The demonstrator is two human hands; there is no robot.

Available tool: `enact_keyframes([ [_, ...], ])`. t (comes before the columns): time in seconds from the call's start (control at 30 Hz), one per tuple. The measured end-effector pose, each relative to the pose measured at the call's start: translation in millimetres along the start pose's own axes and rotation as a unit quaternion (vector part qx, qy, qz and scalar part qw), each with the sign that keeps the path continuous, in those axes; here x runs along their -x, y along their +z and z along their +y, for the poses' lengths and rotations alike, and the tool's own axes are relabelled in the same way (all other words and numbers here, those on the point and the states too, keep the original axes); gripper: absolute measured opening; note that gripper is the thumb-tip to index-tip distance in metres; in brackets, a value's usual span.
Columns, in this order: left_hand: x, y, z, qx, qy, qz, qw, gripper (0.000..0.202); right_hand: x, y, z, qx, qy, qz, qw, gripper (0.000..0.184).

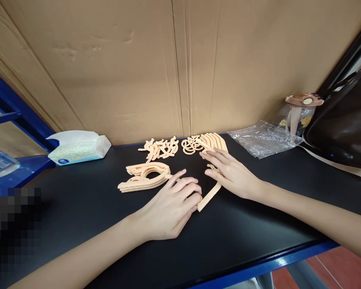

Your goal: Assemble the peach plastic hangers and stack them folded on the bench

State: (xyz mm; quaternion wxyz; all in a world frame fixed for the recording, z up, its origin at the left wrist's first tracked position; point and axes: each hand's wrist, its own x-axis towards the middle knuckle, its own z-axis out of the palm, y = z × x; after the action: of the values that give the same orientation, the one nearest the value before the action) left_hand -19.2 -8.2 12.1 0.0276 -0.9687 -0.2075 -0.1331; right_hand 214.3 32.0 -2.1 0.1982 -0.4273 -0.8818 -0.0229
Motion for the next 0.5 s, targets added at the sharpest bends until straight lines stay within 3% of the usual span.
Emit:
enact_keyframes([
  [0.23,2.5,11.7,-1.5,-0.059,-0.073,0.035,0.995,0.025,-0.5,-0.7,-1.3,0.007,0.041,0.024,0.999,0.059],
  [0.5,3.1,12.4,-1.7,-0.054,-0.077,0.052,0.994,0.035,-0.4,-0.1,0.8,-0.019,0.061,0.052,0.997,0.053],
])
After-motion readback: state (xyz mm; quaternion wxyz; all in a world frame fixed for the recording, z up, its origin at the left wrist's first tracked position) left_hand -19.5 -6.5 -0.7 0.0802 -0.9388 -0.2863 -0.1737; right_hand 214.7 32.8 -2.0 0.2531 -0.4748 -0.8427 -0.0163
